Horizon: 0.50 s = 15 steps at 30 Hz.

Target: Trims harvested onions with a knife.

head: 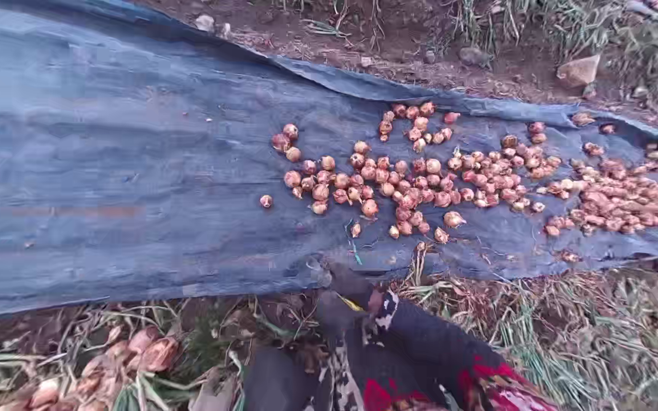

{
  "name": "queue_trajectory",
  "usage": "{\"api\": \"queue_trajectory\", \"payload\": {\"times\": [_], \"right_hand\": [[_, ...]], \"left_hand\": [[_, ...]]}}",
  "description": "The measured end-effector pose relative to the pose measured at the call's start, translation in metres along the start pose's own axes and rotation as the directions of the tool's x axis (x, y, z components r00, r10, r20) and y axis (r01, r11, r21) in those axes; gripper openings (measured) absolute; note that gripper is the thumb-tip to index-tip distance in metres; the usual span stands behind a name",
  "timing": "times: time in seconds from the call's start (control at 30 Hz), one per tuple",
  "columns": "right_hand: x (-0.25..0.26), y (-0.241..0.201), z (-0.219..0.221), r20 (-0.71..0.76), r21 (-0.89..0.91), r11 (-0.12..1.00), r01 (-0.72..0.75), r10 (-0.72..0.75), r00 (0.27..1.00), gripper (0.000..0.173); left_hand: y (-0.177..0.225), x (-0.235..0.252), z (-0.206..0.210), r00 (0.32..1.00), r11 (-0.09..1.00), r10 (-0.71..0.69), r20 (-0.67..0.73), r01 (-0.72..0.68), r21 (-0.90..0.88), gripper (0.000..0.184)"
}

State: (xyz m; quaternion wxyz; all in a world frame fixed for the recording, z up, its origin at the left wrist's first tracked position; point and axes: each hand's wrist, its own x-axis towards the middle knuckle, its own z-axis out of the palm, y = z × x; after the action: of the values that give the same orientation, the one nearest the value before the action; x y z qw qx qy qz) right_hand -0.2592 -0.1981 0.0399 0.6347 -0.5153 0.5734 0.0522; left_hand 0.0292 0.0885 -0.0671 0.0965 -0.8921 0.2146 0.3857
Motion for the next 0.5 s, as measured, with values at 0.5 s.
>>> {"api": "queue_trajectory", "payload": {"times": [0.5], "right_hand": [[0.079,0.119,0.243,0.144,-0.578,0.808,0.113,-0.036,0.989,0.064]], "left_hand": [[-0.167,0.183,0.007,0.903,0.999,0.001,-0.429,0.018,0.040,0.066]]}}
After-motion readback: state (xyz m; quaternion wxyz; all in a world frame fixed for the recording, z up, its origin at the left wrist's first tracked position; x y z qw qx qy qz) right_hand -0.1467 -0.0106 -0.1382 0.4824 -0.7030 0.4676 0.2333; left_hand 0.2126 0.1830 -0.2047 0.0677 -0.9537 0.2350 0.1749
